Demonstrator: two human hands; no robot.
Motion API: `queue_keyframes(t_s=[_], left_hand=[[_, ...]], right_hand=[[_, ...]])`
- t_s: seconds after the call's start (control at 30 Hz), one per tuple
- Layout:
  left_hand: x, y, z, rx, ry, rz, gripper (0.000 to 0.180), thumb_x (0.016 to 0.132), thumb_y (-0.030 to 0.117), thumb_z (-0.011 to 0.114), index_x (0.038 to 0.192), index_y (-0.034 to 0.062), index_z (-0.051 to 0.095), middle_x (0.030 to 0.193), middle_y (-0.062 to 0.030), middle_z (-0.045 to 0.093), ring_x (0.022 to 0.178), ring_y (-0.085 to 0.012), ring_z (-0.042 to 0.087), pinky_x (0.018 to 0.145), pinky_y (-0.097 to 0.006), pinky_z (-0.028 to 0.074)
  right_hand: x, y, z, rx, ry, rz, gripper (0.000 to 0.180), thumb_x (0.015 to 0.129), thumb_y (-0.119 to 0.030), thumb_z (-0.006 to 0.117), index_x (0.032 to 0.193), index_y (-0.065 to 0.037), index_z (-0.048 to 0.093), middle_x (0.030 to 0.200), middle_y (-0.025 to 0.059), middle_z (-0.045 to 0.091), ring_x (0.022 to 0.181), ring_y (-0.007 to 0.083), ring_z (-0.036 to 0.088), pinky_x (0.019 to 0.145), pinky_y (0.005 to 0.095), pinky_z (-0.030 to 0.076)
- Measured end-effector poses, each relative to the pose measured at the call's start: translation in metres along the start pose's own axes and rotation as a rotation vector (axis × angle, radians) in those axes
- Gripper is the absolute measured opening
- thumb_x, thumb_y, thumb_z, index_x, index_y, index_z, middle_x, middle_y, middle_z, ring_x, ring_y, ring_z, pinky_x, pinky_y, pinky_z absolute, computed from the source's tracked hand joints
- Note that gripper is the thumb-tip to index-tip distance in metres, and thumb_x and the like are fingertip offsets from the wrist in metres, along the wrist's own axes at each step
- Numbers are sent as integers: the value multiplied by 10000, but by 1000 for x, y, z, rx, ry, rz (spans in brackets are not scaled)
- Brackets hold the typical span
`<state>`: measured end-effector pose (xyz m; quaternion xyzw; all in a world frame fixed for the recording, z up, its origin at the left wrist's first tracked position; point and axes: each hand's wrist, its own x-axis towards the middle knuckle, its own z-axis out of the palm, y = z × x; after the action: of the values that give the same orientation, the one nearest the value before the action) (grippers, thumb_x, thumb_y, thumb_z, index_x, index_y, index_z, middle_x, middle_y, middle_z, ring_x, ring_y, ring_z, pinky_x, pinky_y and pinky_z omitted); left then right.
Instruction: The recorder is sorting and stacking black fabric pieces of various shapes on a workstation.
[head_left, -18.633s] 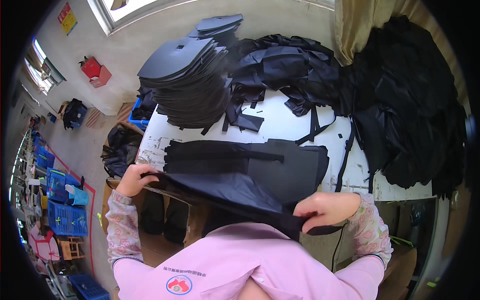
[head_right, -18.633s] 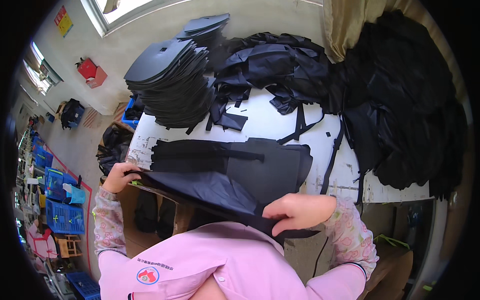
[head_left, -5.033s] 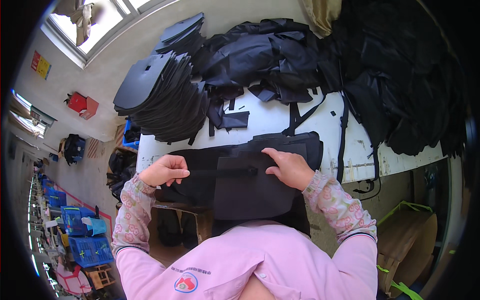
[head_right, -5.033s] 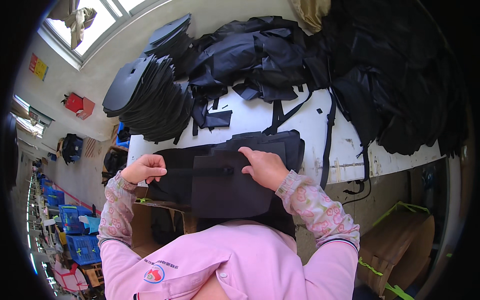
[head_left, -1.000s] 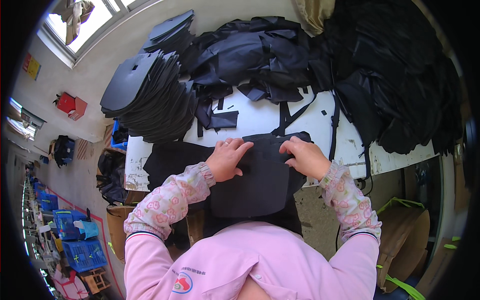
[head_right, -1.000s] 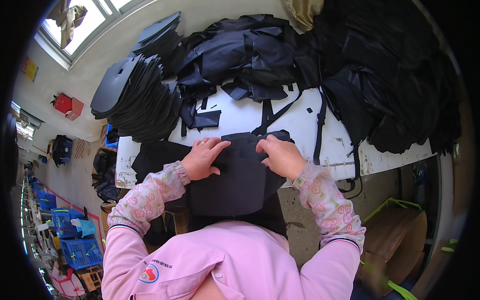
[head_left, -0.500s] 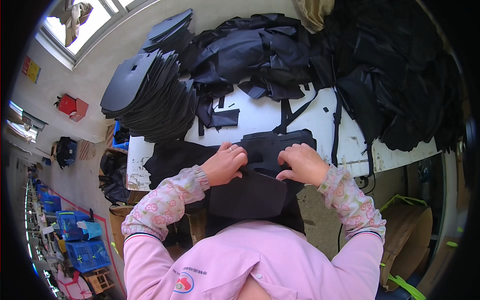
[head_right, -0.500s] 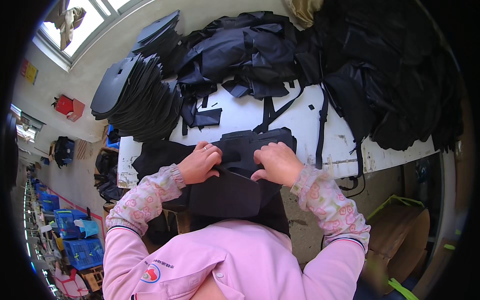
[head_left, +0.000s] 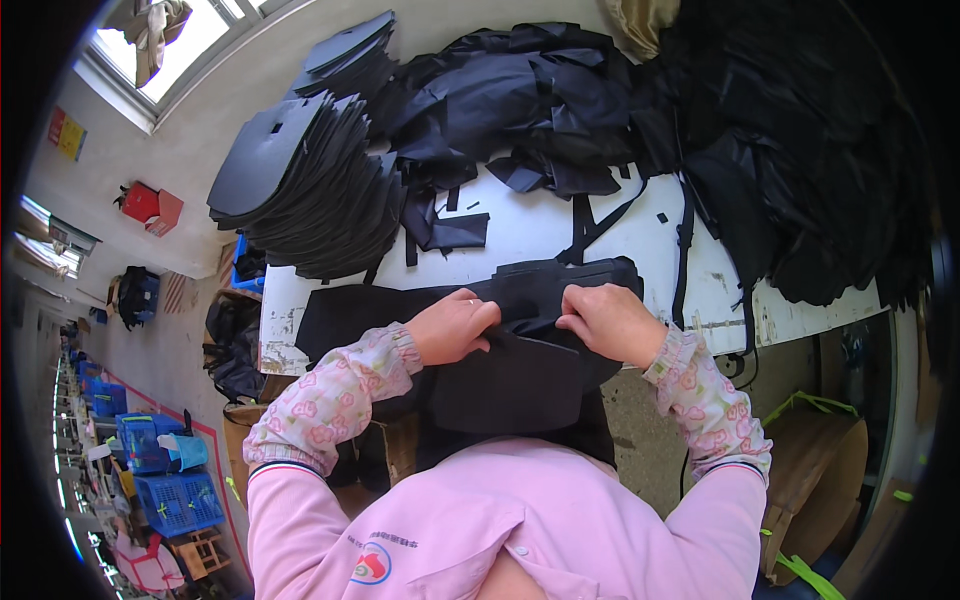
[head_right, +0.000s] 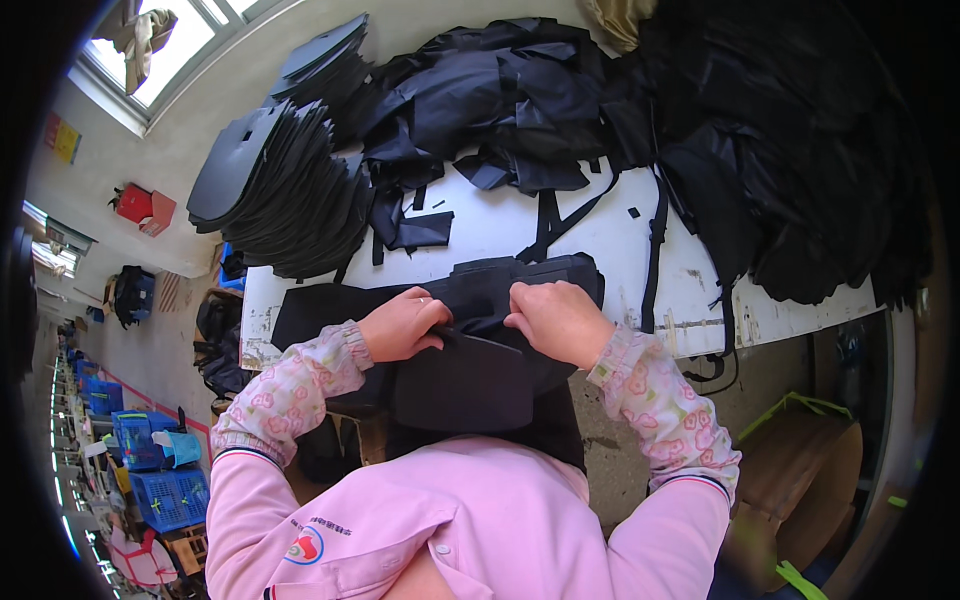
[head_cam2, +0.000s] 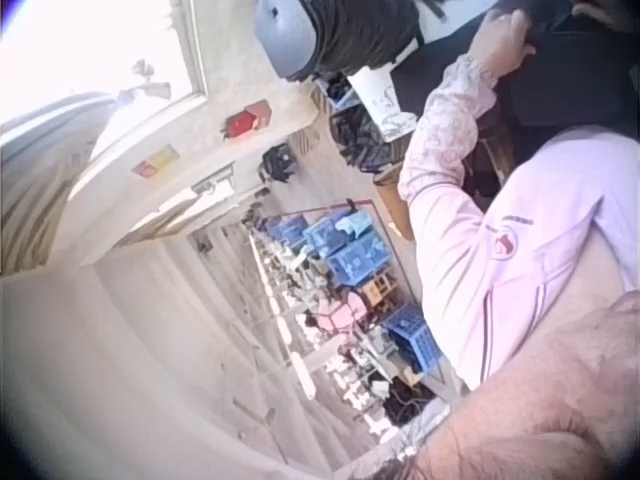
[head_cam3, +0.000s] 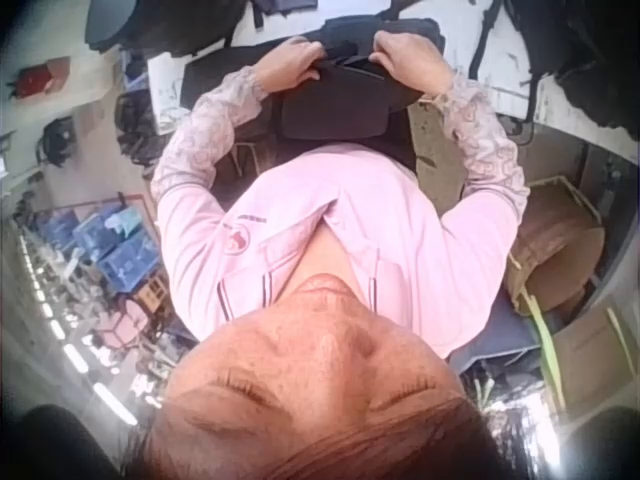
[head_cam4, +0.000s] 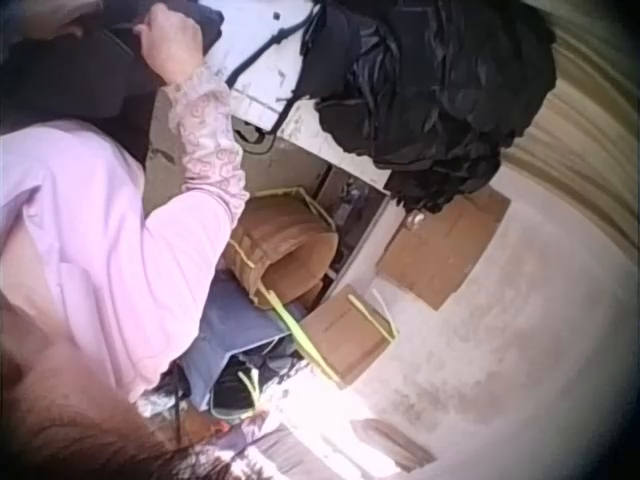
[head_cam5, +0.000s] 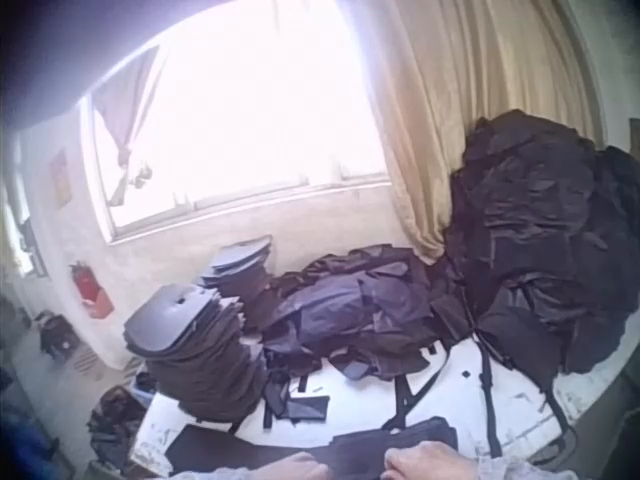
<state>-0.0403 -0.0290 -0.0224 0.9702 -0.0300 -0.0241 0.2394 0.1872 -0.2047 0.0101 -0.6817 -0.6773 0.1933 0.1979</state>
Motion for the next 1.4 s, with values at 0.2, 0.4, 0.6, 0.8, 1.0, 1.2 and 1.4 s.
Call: queue_keyframes(t_s=[0.2, 0.4, 0.6, 0.8, 1.0, 1.2, 1.4], left_hand=[[23, -4, -24, -290, -162, -262, 529, 738, 124, 815, 1129, 32, 469, 963, -193, 665, 1005, -399, 609, 812, -444, 488], [29, -28, -23, -571, -85, -101, 473, 721, 80, 828, 1096, 31, 544, 952, -140, 662, 928, -301, 641, 818, -368, 492], [39, -30, -31, -622, -157, -213, 449, 726, 69, 824, 1089, 41, 561, 968, -109, 659, 947, -250, 631, 830, -342, 482], [45, -5, -10, -10, 197, -223, 502, 707, 167, 837, 1122, 90, 564, 1085, -97, 606, 1054, -324, 566, 931, -415, 417], [26, 1, 7, 276, 444, -168, 453, 767, 226, 791, 1137, 112, 555, 1094, -85, 578, 1078, -320, 548, 933, -422, 399], [-19, 14, 2, 126, 329, -414, 337, 772, 120, 748, 1059, 97, 572, 1033, -95, 595, 1022, -298, 593, 844, -427, 424], [-117, -26, -1, -321, 250, -630, 263, 781, -57, 593, 1031, 17, 556, 883, -142, 670, 840, -260, 685, 716, -354, 535]], right_hand=[[-1, -5, -3, 90, 71, 21, 167, 857, -135, 693, 944, -46, 581, 796, 157, 663, 781, 367, 661, 673, 416, 523], [-3, 7, -6, 55, 183, 43, 211, 825, -93, 716, 970, -42, 571, 941, 142, 676, 860, 353, 669, 727, 425, 538], [-4, 16, -7, 99, 220, 46, 206, 823, -86, 712, 976, -50, 580, 913, 150, 667, 839, 360, 664, 721, 417, 540], [-1, 22, -14, -542, 254, 165, 194, 800, -63, 695, 963, -27, 597, 975, 118, 645, 983, 321, 631, 835, 430, 505], [5, -15, 27, -177, 269, -316, 604, 823, -235, 729, 1358, -40, 525, 1391, 169, 525, 1341, 337, 459, 1122, 430, 379], [-7, 3, 67, -314, -26, -287, 805, 866, -485, 639, 1516, -111, 345, 1568, 136, 325, 1451, 312, 301, 1199, 485, 215], [-6, 2, 68, -329, -48, -279, 779, 893, -492, 616, 1515, -108, 346, 1581, 136, 303, 1465, 327, 272, 1205, 475, 199]])
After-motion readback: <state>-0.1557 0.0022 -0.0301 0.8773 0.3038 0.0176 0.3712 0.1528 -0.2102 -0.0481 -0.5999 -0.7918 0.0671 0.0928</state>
